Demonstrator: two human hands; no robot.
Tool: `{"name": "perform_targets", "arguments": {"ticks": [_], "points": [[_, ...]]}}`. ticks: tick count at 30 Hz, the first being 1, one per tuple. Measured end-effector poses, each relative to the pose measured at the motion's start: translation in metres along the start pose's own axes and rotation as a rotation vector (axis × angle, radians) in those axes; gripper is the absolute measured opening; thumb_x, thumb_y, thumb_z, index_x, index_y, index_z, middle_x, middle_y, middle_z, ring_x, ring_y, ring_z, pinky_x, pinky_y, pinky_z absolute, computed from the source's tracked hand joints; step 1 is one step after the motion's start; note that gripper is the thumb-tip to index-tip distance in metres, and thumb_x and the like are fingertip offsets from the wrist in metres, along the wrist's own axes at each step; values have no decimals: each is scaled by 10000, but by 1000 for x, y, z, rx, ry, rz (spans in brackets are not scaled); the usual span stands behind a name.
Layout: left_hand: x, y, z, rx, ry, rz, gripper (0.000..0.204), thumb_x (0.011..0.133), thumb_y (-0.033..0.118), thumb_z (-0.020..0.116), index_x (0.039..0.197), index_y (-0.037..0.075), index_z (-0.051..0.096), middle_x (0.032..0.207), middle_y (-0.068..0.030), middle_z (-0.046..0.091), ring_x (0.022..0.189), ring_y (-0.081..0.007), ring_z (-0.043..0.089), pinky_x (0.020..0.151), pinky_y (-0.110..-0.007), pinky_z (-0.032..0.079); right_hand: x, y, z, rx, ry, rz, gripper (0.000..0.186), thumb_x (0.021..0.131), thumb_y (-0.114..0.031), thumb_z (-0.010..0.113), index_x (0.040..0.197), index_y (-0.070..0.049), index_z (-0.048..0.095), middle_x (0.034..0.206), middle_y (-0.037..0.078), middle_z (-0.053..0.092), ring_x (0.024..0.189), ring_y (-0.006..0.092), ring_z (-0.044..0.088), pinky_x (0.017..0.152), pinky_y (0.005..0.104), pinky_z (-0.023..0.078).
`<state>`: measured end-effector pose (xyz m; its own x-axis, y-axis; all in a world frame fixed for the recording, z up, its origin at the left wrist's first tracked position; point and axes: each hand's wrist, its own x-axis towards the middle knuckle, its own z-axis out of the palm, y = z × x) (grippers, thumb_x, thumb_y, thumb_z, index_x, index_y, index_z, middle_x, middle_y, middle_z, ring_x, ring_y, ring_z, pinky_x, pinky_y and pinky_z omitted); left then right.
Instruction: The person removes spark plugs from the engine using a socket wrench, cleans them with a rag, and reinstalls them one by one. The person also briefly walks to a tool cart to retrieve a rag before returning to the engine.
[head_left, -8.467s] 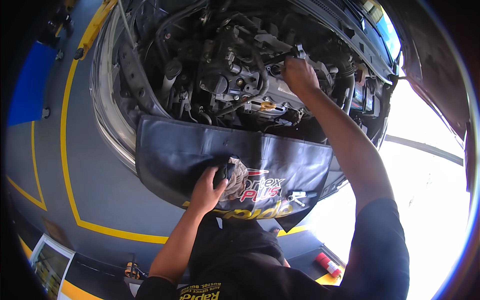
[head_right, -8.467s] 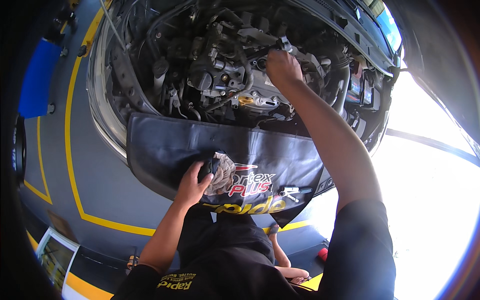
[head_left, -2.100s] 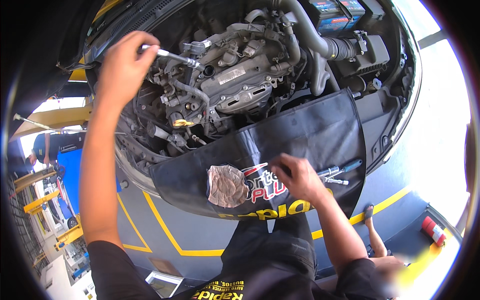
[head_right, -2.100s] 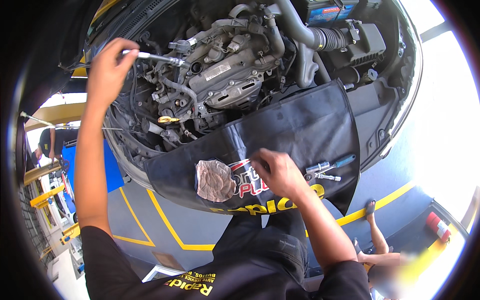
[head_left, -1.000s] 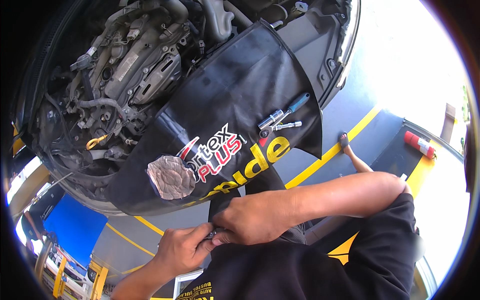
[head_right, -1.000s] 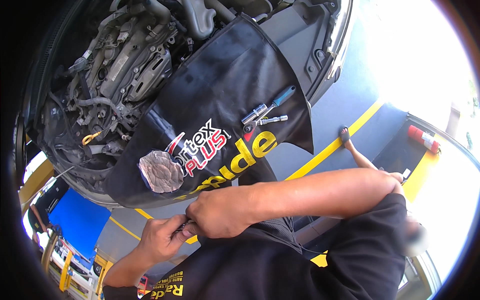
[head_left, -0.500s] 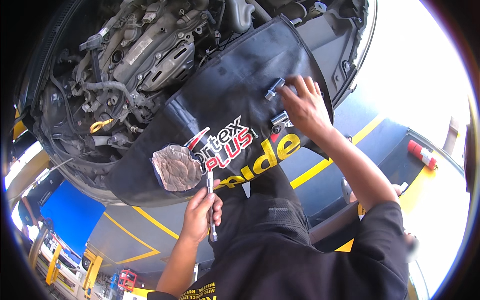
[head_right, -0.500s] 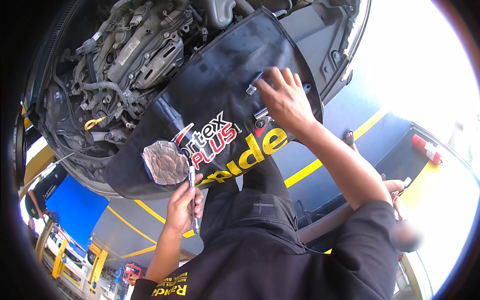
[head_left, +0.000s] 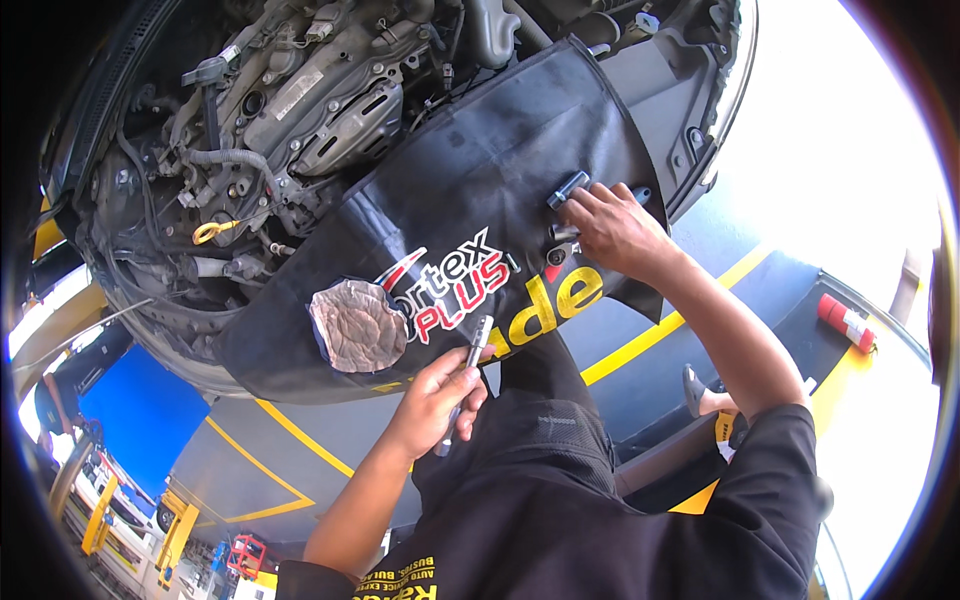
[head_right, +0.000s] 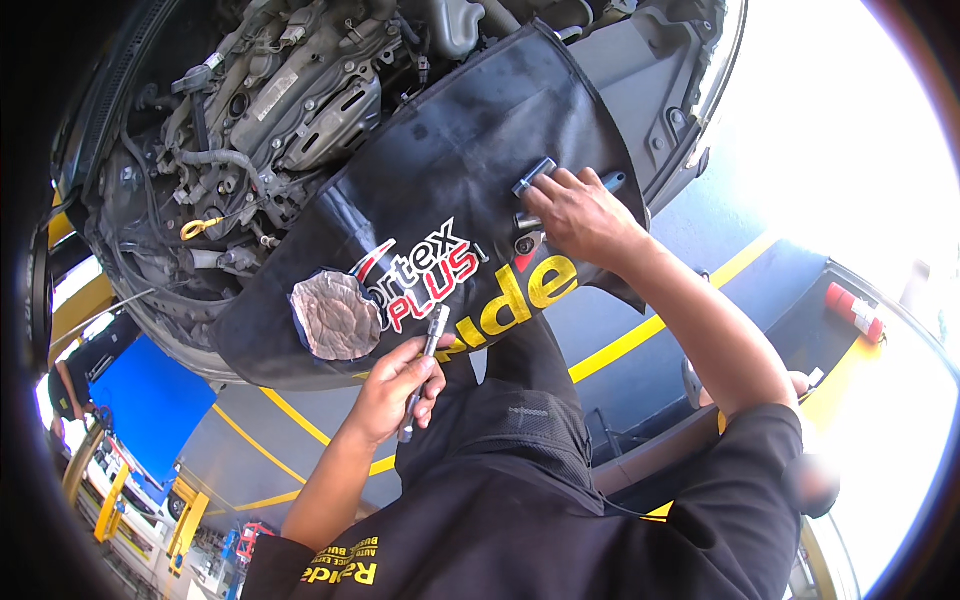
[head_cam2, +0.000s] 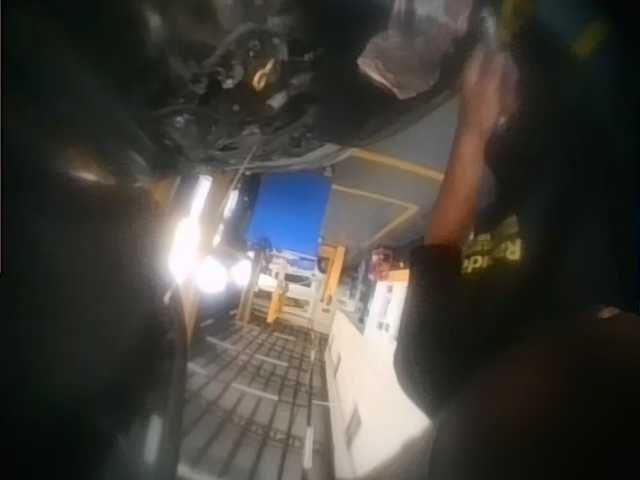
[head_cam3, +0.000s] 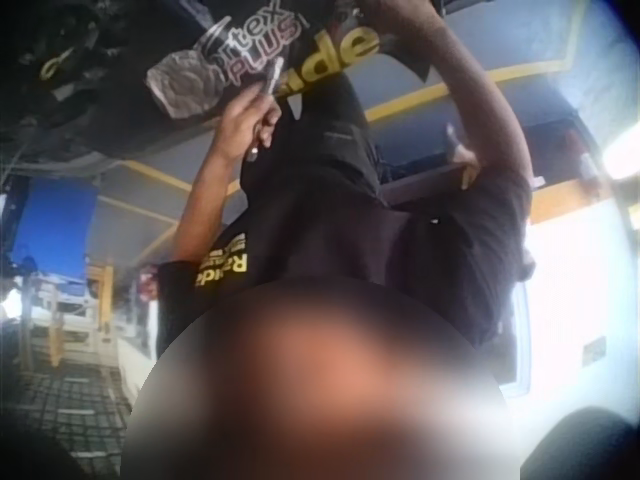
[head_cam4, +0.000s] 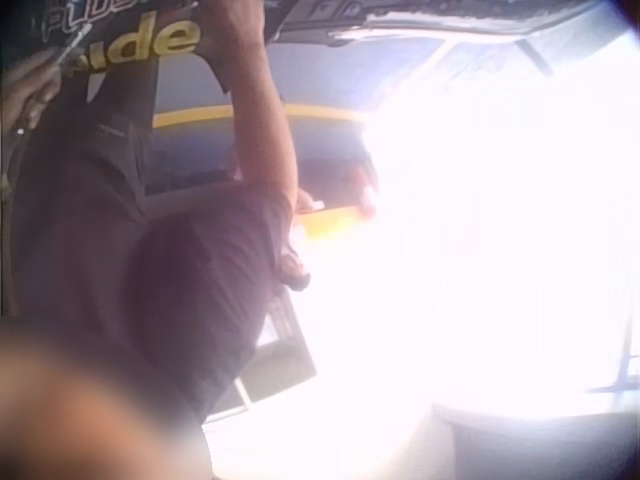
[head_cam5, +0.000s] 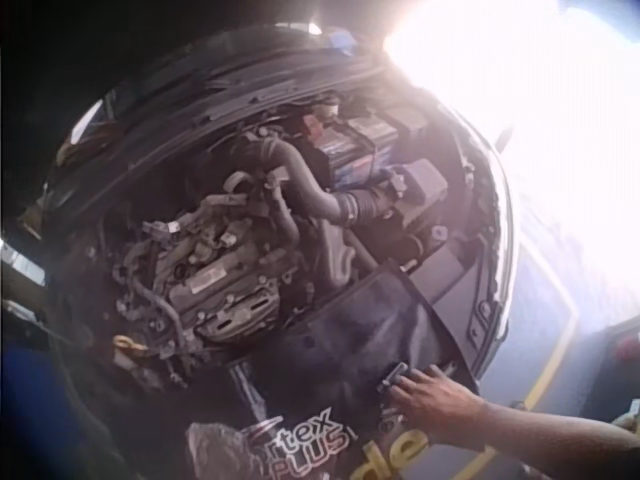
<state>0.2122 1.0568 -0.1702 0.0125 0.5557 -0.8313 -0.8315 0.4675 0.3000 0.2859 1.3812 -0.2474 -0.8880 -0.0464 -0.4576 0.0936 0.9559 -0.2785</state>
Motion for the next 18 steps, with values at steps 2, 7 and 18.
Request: {"name": "perform_targets", "arguments": {"ticks": [2, 7, 18], "points": [[5, 2, 2, 43, -2, -6, 372, 1073, 204, 504, 1413, 51, 514, 820, 3, 532, 619, -55, 489, 532, -221, 437, -5, -4, -12, 163, 15, 31, 592, 839, -7, 659, 1401, -109, 502, 1132, 77, 581, 1151, 229, 601, 947, 386, 495], [14, 2, 3, 177, 44, 98, 392, 1063, 249, 560, 1390, 32, 548, 788, 40, 476, 689, -51, 458, 578, -220, 393, -20, -51, -19, 1673, 260, 155, 462, 911, 35, 594, 1352, -55, 487, 1059, 50, 554, 988, 165, 672, 871, 322, 543], [-19, 8, -17, 423, 123, 252, 373, 1051, 260, 587, 1347, 34, 607, 847, 0, 581, 763, -85, 516, 727, -270, 464, -13, -107, -63, 1181, 127, -119, 187, 943, -23, 666, 1100, 5, 567, 979, 86, 607, 973, 162, 633, 848, 330, 513]]}}
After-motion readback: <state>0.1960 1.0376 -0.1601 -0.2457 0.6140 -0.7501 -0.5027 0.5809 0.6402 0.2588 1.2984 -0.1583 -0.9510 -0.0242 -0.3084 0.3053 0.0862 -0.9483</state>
